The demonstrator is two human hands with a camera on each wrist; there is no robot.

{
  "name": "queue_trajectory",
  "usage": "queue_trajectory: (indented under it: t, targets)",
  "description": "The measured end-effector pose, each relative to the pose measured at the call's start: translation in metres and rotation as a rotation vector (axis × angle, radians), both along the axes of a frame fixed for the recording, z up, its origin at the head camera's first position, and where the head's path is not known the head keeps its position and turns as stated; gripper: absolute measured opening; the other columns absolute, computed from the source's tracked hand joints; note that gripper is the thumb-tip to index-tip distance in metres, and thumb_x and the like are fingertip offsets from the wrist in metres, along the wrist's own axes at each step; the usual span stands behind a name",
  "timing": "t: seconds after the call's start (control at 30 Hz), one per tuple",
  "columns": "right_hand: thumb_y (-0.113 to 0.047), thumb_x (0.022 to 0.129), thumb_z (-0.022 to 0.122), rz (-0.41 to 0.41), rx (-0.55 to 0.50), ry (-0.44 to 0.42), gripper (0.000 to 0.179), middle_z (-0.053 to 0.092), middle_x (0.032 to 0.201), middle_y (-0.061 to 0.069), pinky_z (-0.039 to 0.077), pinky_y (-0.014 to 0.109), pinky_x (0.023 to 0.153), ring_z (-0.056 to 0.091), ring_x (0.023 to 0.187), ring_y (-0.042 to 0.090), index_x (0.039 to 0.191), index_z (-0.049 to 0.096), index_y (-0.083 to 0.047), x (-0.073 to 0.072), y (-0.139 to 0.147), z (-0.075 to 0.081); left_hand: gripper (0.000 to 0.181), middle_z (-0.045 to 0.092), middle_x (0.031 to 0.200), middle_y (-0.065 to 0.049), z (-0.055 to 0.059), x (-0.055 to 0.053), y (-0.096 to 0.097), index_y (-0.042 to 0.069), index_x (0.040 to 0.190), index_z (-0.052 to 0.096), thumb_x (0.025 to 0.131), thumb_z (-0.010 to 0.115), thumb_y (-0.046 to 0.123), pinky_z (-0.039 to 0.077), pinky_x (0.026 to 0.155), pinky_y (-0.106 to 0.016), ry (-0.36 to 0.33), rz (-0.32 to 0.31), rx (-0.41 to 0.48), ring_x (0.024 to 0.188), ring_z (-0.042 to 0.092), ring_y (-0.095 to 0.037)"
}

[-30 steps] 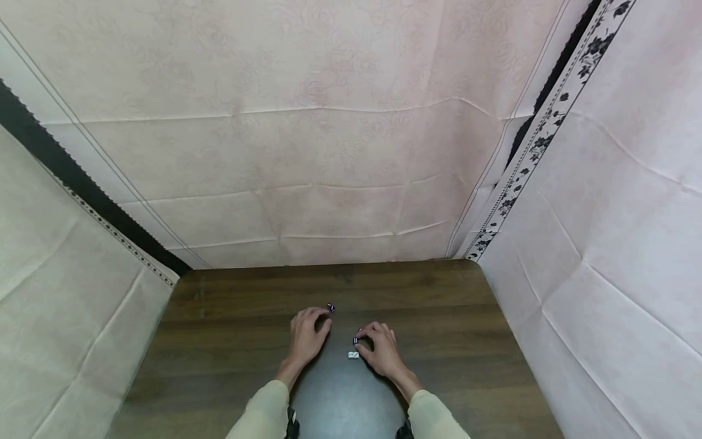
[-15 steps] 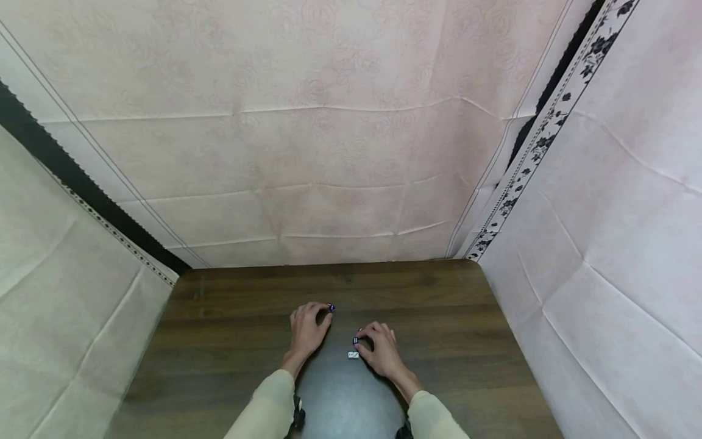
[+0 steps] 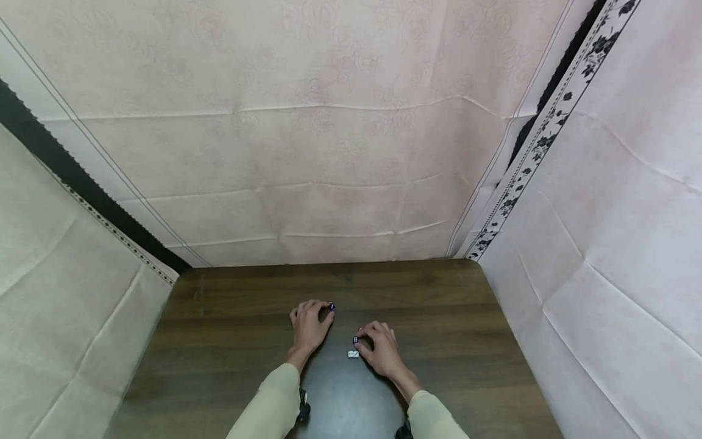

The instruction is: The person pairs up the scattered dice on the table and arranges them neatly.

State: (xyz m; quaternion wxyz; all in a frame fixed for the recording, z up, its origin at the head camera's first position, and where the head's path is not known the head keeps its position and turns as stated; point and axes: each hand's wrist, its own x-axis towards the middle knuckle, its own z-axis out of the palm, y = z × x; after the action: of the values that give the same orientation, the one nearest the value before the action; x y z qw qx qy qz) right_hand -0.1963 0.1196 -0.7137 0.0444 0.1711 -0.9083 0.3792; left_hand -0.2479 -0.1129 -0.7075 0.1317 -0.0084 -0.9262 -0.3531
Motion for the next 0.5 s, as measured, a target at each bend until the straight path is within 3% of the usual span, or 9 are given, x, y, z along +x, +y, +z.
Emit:
queue_trajectory:
  t: [0.5]
  targets:
    - [-0.017,0.099,0.089,-0.005,0.000,-0.006,0.015,0.074,0.119,0.000,0.040,0.044,0.099,0.061,0.113,0.022,0.114,0.084,-0.018,0.0018,-0.0009,0.0041,0.022,0.077,0.132,-0.017,0.0048,-0.0034,0.0047,0.009,0.120,0.085,0.101,0.087,0.021,0.032,0.121,-0.073,-0.039,0.008,-0.020,0.131,0.062,-0.043]
